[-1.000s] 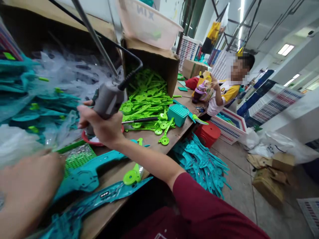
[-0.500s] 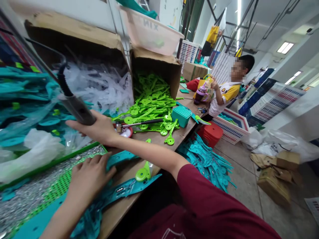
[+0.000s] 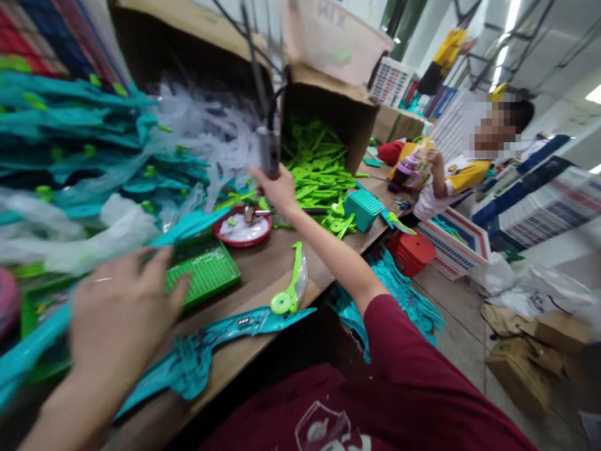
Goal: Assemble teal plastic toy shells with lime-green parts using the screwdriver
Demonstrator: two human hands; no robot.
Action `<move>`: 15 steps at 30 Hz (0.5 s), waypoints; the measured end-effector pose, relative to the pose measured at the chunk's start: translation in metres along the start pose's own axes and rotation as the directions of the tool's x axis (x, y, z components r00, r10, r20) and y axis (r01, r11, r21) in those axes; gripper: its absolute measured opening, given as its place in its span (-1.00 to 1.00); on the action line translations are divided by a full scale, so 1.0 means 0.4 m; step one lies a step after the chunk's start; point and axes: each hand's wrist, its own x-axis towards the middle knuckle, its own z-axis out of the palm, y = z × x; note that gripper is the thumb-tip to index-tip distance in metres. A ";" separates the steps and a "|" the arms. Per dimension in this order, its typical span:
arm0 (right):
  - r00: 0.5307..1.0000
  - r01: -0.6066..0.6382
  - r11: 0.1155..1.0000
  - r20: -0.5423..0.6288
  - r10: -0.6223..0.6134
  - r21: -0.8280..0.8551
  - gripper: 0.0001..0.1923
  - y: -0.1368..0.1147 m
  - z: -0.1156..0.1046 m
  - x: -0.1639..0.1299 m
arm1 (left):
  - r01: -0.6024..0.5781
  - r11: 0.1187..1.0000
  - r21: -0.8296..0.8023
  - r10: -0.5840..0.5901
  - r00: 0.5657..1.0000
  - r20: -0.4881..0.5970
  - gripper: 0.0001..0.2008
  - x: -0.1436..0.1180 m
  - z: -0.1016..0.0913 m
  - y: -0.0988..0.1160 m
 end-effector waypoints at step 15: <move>0.992 -0.091 0.995 -0.087 0.095 0.051 -0.68 0.092 -0.182 -0.181 | -0.347 0.869 -0.354 0.407 0.906 0.112 -0.43 -0.208 0.242 0.254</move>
